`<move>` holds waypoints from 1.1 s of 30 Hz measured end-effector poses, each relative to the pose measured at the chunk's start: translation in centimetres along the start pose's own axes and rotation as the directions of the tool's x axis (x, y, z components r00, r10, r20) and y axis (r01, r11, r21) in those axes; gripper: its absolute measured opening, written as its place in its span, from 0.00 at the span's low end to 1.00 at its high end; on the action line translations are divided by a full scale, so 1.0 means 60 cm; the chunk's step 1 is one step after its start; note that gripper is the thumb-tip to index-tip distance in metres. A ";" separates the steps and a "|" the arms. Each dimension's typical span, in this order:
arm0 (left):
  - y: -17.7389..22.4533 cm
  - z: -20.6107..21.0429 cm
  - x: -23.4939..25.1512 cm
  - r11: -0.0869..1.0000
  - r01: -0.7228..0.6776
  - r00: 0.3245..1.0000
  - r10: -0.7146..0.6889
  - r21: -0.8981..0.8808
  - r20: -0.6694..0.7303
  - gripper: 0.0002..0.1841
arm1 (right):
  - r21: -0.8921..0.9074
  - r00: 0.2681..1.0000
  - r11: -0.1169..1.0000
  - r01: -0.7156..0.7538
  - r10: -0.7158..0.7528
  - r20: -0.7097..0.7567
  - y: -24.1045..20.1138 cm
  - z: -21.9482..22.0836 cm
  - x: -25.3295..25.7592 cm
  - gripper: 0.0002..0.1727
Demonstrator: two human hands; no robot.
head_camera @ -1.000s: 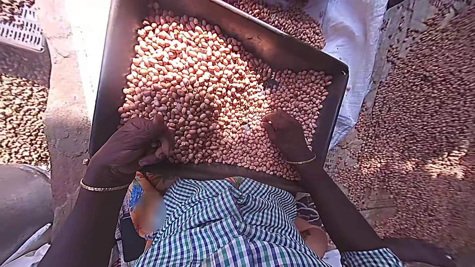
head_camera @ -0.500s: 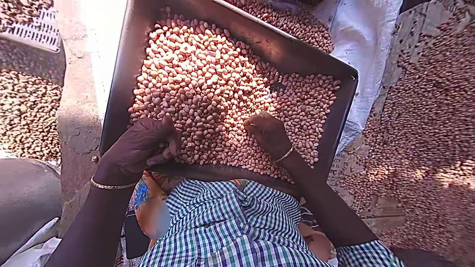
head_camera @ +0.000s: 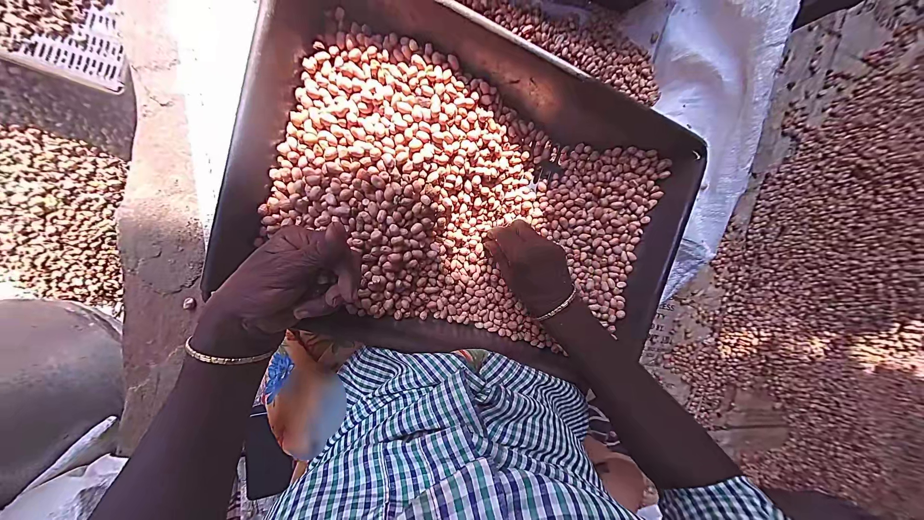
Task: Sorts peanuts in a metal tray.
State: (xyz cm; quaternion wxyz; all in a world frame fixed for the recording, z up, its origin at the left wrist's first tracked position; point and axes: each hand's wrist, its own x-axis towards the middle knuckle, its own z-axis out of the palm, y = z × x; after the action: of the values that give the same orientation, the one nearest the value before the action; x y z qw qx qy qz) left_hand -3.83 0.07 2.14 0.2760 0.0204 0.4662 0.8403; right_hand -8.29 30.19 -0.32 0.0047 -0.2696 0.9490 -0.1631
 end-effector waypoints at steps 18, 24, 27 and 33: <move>0.000 -0.002 0.002 1.000 0.014 1.000 -0.014 -0.012 0.024 0.27 | 0.767 0.909 0.566 -0.301 0.413 0.052 0.049 -0.029 0.032 0.07; -0.003 -0.004 0.002 1.000 -0.006 1.000 0.006 -0.022 0.027 0.27 | 0.433 0.943 0.864 -0.256 0.322 -0.086 0.047 -0.013 0.038 0.09; -0.001 -0.007 -0.001 0.997 0.008 0.999 -0.005 -0.074 0.037 0.28 | 0.852 0.891 0.499 -0.160 0.445 -0.094 0.031 -0.046 0.033 0.06; 0.004 0.008 0.009 0.968 0.248 0.969 -0.248 -0.032 0.014 0.31 | 0.901 0.988 0.404 -0.155 0.044 0.150 -0.136 -0.064 0.061 0.12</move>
State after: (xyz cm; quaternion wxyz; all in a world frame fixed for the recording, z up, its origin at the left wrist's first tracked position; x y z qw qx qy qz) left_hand -4.22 0.62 2.48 0.3813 -0.0387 0.4495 0.8069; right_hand -7.63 22.96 6.14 0.2082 -0.1750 0.7210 -0.6373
